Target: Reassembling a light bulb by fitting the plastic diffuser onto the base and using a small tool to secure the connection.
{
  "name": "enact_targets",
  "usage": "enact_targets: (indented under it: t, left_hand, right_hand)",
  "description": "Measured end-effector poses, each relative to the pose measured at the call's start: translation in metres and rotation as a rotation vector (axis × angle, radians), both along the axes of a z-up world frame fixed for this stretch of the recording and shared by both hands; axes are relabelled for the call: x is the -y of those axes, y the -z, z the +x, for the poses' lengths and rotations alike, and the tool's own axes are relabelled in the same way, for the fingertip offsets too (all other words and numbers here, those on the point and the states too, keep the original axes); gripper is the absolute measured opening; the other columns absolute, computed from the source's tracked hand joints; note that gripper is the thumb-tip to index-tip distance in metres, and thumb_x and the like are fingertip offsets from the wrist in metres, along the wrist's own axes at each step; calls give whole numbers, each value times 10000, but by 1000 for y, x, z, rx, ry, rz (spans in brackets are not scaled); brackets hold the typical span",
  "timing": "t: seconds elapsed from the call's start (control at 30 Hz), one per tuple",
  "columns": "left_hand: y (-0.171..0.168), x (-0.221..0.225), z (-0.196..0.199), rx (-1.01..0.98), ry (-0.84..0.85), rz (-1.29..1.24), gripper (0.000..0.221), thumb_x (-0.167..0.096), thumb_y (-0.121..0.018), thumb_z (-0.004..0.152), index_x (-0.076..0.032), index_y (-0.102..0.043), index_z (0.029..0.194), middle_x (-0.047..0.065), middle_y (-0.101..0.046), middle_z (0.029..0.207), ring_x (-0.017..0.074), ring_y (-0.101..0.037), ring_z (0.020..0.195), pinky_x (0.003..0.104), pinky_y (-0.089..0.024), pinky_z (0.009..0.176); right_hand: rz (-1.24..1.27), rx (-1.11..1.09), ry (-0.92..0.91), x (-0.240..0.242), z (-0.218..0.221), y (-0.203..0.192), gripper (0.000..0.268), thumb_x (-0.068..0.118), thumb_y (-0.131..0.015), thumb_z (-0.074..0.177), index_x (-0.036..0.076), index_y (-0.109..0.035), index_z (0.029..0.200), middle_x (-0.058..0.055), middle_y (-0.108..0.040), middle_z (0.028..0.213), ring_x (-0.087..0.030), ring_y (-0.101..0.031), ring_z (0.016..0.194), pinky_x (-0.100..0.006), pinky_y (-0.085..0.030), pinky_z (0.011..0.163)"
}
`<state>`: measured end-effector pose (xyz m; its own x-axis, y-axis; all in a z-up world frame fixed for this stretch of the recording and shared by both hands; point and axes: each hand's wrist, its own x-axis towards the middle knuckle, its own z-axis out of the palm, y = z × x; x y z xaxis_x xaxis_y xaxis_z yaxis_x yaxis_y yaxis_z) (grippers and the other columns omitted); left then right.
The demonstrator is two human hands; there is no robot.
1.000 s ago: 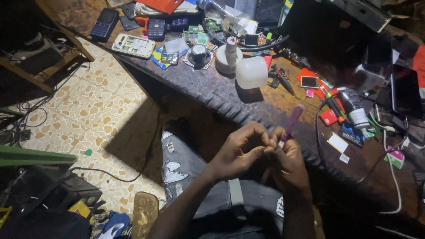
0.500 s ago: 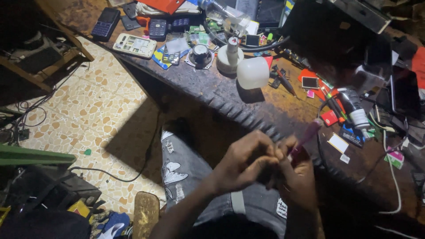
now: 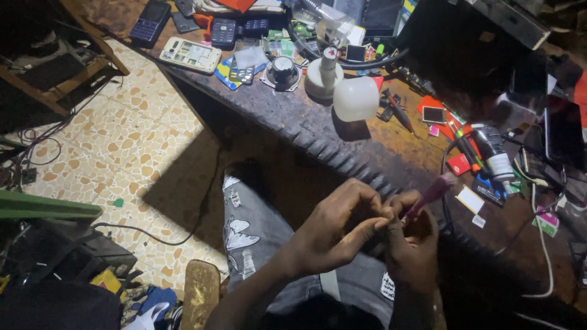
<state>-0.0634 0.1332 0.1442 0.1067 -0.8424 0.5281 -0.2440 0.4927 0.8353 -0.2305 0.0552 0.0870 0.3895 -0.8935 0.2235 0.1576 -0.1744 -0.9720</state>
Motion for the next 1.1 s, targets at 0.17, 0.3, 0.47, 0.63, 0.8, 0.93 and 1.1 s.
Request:
enact_targets:
  t: [0.17, 0.3, 0.47, 0.63, 0.8, 0.93, 1.1]
  left_hand:
    - [-2, -2, 0, 18, -2, -37, 112, -136, -585, 1087, -41, -544, 1131, 121, -608, 1083, 268, -616, 1003, 374, -511, 929]
    - [-3, -2, 7, 22, 51, -89, 82, -107, -588, 1083, -47, -559, 1130, 122, -623, 1074, 289, -640, 1000, 386, -530, 930]
    - [2, -3, 7, -31, 154, -159, 65, -25, -577, 1065, -37, -559, 1126, 119, -605, 1074, 301, -614, 1010, 399, -527, 947]
    - [1, -3, 3, -102, 188, -90, 144, -200, -556, 1111, -59, -556, 1084, 83, -607, 1043, 234, -617, 971, 361, -522, 908]
    - [10, 1, -2, -161, 94, 21, 122, -170, -693, 1041, -96, -602, 1075, 36, -631, 1036, 156, -640, 964, 293, -528, 892]
    - [8, 3, -1, -251, 119, 87, 111, -138, -670, 1058, -67, -603, 1110, 74, -688, 1116, 158, -716, 1023, 272, -579, 882]
    - [7, 6, 1, -137, 29, 56, 138, -190, -650, 1070, -68, -599, 1113, 52, -629, 1068, 166, -635, 994, 301, -518, 939]
  right_hand:
    - [35, -111, 150, -16, 7, -16, 105, 167, -681, 1033, 158, -584, 994, 27, -597, 865, -27, -528, 611, -186, -435, 519]
    - [4, 18, -16, -10, 7, -16, 146, 182, -667, 1036, 134, -554, 958, 1, -560, 870, -60, -556, 775, -189, -446, 671]
    - [250, 198, -294, -7, 0, -14, 383, 427, -754, 982, 145, -496, 958, 6, -499, 784, -71, -511, 591, -226, -449, 446]
    - [439, 274, -415, -7, -2, -10, 518, 457, -818, 932, 97, -447, 969, -6, -458, 600, -124, -552, 409, -292, -526, 302]
    - [360, 224, -356, -9, 4, -21, 449, 432, -782, 955, 100, -480, 979, 25, -437, 610, -84, -456, 397, -263, -461, 293]
    - [247, 144, -169, -10, 11, -17, 462, 419, -822, 883, 141, -453, 908, 16, -436, 643, -70, -459, 361, -216, -439, 261]
    - [72, -162, 91, -10, 11, -16, 218, 327, -653, 1034, 179, -525, 938, 35, -475, 724, -39, -438, 472, -228, -380, 368]
